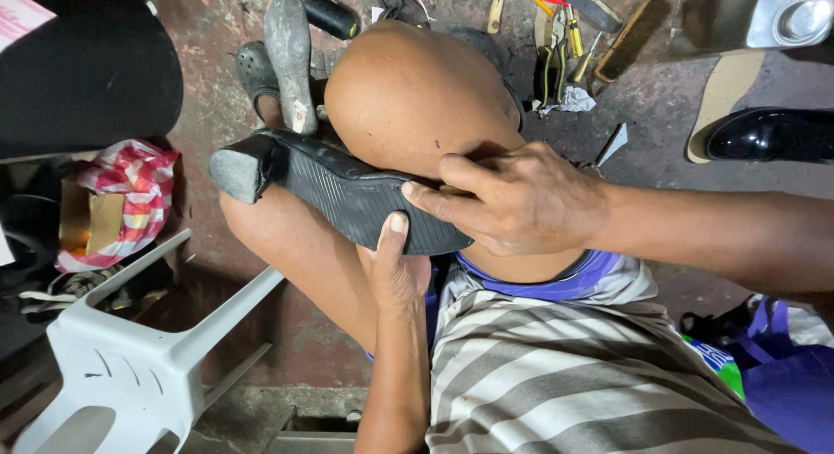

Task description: The person is repairing a black shoe by using a wooden-handled tool to scrape and clean the sole. They hold the shoe on their lap and work on the bottom surface, occasionally adjusting their grip.

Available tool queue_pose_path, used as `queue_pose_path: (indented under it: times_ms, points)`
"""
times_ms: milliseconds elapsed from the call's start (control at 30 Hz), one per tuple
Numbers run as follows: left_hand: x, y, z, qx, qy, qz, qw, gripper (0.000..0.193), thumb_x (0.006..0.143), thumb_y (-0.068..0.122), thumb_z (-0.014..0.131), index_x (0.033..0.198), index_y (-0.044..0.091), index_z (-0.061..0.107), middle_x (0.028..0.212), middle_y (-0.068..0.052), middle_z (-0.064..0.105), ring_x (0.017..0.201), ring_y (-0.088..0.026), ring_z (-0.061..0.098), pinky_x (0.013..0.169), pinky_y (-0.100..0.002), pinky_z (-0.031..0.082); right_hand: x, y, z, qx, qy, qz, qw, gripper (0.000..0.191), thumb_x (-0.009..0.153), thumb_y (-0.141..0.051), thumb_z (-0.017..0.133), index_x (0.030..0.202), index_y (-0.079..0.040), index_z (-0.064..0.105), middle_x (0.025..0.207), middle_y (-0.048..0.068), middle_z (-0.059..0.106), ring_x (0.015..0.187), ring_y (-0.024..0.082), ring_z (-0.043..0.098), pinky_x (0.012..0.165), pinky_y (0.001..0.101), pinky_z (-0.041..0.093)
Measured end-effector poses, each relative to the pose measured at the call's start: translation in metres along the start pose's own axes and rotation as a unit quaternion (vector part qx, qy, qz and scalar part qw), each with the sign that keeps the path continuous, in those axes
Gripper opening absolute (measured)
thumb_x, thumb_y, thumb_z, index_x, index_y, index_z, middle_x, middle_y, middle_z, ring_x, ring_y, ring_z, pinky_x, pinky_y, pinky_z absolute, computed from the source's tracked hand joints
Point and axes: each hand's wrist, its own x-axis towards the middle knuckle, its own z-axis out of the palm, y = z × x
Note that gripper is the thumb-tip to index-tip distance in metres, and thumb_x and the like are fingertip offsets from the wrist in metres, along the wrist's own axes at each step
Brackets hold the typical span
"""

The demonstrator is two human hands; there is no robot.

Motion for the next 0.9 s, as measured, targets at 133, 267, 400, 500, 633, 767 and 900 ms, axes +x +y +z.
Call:
queue_pose_path:
  times_ms: [133, 267, 400, 500, 633, 767, 900]
  points:
    - [-0.007, -0.006, 0.001, 0.009, -0.013, -0.001, 1.000, 0.064, 0.088, 0.010, 0.073, 0.145, 0.002, 0.045, 0.134, -0.014, 0.058, 0.125, -0.026, 0.059, 0.111, -0.044, 0.046, 0.009, -0.003, 0.001, 0.021, -0.025, 0.020, 0.999, 0.055, 0.077, -0.013, 0.074, 0.132, -0.008, 0.069, 0.101, 0.009, 0.062, 0.066, 0.021, 0.067, 0.045, 0.0352, 0.056]
    - [-0.013, -0.006, 0.000, 0.018, -0.031, -0.018, 0.999, 0.066, 0.091, 0.008, 0.073, 0.148, -0.002, 0.044, 0.137, -0.015, 0.056, 0.126, -0.027, 0.057, 0.113, -0.044, 0.044, 0.033, -0.003, 0.001, 0.089, 0.017, -0.002, 0.996, 0.047, 0.086, -0.013, 0.071, 0.132, -0.006, 0.067, 0.104, 0.010, 0.062, 0.083, 0.024, 0.069, 0.064, 0.0357, 0.059]
    - [-0.006, -0.004, -0.004, -0.037, -0.035, -0.002, 0.999, 0.067, 0.091, 0.010, 0.074, 0.149, -0.003, 0.042, 0.140, -0.016, 0.056, 0.130, -0.030, 0.057, 0.114, -0.047, 0.044, 0.038, 0.000, -0.016, 0.221, 0.065, 0.106, 0.967, 0.034, 0.099, -0.006, 0.067, 0.132, -0.007, 0.069, 0.096, 0.008, 0.064, 0.078, 0.020, 0.064, 0.067, 0.0353, 0.055]
    - [-0.007, 0.001, -0.008, -0.101, 0.004, -0.043, 0.994, 0.066, 0.093, 0.016, 0.074, 0.147, 0.000, 0.040, 0.140, -0.015, 0.056, 0.129, -0.030, 0.056, 0.112, -0.050, 0.046, 0.025, -0.011, -0.022, 0.219, 0.061, 0.152, 0.962, 0.031, 0.100, -0.004, 0.067, 0.131, -0.006, 0.069, 0.097, 0.009, 0.063, 0.080, 0.019, 0.064, 0.070, 0.0350, 0.056]
    - [-0.008, 0.002, -0.008, -0.051, -0.010, -0.035, 0.998, 0.067, 0.093, 0.015, 0.072, 0.149, -0.003, 0.041, 0.141, -0.017, 0.055, 0.131, -0.030, 0.055, 0.115, -0.046, 0.043, 0.001, -0.033, -0.015, 0.150, 0.055, 0.188, 0.969, 0.032, 0.095, -0.006, 0.070, 0.128, -0.006, 0.070, 0.098, 0.008, 0.066, 0.073, 0.017, 0.068, 0.063, 0.0311, 0.058]
    - [-0.010, 0.003, -0.005, -0.044, -0.008, -0.030, 0.999, 0.065, 0.094, 0.015, 0.071, 0.149, -0.004, 0.042, 0.142, -0.018, 0.056, 0.130, -0.030, 0.056, 0.114, -0.046, 0.044, -0.013, -0.047, -0.008, 0.127, 0.046, 0.191, 0.972, 0.037, 0.091, -0.003, 0.069, 0.128, -0.006, 0.071, 0.094, 0.006, 0.063, 0.069, 0.017, 0.067, 0.061, 0.0319, 0.058]
    - [-0.013, 0.004, -0.004, -0.044, -0.020, -0.026, 0.998, 0.062, 0.096, 0.015, 0.071, 0.148, -0.004, 0.043, 0.141, -0.018, 0.056, 0.129, -0.029, 0.057, 0.114, -0.045, 0.044, -0.016, -0.053, -0.004, 0.077, 0.034, 0.182, 0.980, 0.041, 0.087, -0.005, 0.072, 0.128, -0.005, 0.071, 0.090, 0.006, 0.061, 0.064, 0.017, 0.065, 0.058, 0.0329, 0.058]
